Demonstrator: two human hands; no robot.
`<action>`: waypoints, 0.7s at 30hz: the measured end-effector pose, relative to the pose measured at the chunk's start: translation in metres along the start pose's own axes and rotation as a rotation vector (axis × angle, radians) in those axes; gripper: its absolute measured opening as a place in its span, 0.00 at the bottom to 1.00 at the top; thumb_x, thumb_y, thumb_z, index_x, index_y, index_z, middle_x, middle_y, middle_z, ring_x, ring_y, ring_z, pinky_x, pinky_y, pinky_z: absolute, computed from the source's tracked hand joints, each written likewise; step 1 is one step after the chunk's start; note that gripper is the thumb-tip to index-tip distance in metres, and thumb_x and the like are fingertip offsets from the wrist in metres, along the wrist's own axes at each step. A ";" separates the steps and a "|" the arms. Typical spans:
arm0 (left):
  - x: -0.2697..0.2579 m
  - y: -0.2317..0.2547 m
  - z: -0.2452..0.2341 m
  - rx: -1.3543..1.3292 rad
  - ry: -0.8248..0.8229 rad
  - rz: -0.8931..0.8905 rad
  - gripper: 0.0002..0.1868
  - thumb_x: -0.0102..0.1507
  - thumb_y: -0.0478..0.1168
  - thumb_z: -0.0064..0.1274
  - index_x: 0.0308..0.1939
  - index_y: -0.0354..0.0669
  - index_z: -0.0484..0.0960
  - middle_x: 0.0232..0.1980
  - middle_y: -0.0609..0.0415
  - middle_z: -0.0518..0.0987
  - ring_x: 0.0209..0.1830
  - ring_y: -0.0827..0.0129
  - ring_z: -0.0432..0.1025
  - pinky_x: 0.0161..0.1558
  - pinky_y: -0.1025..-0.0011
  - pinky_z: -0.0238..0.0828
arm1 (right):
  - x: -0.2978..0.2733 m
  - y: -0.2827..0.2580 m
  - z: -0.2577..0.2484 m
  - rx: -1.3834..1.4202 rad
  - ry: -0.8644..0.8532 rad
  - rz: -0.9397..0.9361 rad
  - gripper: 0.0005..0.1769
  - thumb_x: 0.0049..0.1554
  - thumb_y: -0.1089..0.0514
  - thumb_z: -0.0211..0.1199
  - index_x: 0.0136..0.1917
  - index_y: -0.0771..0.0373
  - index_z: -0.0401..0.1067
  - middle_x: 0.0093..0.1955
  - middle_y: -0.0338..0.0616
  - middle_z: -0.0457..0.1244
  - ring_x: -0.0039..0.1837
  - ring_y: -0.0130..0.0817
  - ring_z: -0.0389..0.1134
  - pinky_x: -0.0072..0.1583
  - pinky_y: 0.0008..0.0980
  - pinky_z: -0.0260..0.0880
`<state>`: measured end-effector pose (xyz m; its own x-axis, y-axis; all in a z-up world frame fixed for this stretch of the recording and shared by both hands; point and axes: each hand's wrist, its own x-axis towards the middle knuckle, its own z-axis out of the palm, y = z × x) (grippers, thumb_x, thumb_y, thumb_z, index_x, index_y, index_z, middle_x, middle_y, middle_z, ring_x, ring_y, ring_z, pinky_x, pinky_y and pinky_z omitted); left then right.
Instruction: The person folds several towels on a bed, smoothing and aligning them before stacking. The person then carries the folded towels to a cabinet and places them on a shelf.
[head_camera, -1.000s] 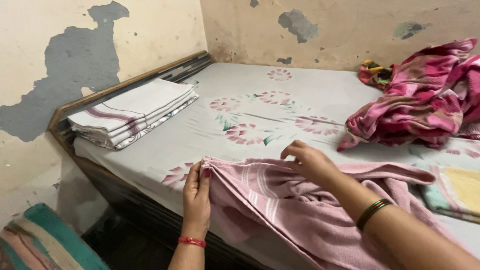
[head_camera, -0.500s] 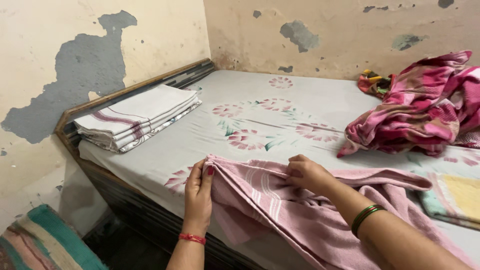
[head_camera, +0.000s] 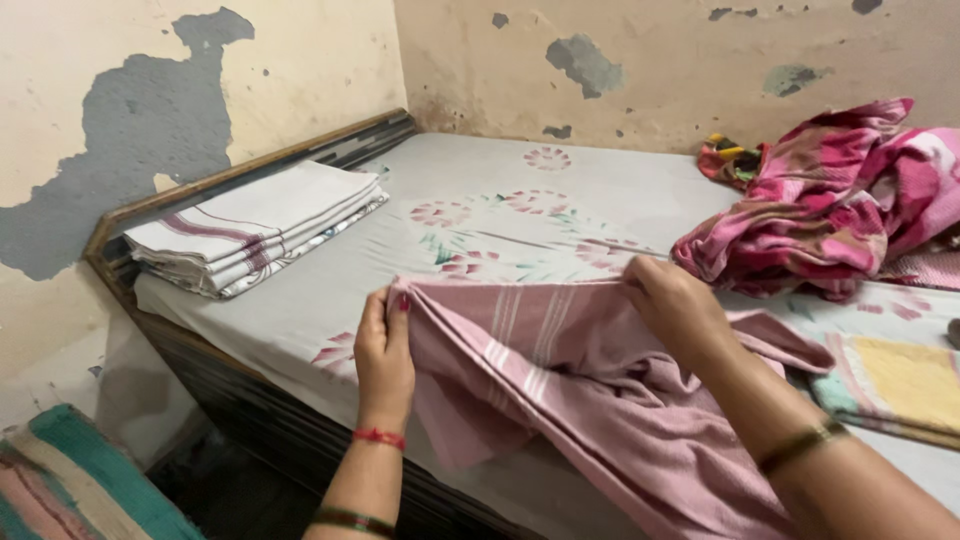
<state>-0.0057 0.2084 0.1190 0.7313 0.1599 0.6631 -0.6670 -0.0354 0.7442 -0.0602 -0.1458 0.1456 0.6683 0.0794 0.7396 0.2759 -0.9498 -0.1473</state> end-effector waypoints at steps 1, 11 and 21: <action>0.005 0.002 0.003 0.018 0.016 0.019 0.13 0.73 0.43 0.46 0.53 0.37 0.78 0.45 0.55 0.80 0.45 0.77 0.70 0.51 0.77 0.67 | -0.010 -0.008 -0.007 0.019 -0.009 0.081 0.08 0.58 0.57 0.63 0.49 0.61 0.70 0.44 0.52 0.70 0.48 0.49 0.71 0.49 0.44 0.71; 0.022 0.012 0.030 0.097 0.070 0.046 0.13 0.73 0.45 0.48 0.51 0.38 0.78 0.40 0.55 0.80 0.38 0.75 0.68 0.44 0.75 0.68 | -0.124 -0.089 -0.009 0.325 -0.033 0.265 0.04 0.57 0.64 0.59 0.47 0.60 0.72 0.50 0.45 0.69 0.48 0.44 0.72 0.47 0.37 0.73; 0.028 0.009 0.038 0.152 0.096 0.068 0.13 0.73 0.45 0.48 0.49 0.38 0.79 0.40 0.52 0.81 0.36 0.70 0.70 0.43 0.72 0.69 | -0.114 -0.117 -0.015 0.316 -0.107 0.124 0.15 0.48 0.55 0.71 0.49 0.59 0.75 0.57 0.46 0.66 0.54 0.50 0.70 0.51 0.42 0.71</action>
<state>0.0147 0.1751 0.1475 0.6634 0.2448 0.7071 -0.6800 -0.1973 0.7062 -0.1786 -0.0482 0.0882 0.7741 0.0160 0.6328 0.3767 -0.8151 -0.4401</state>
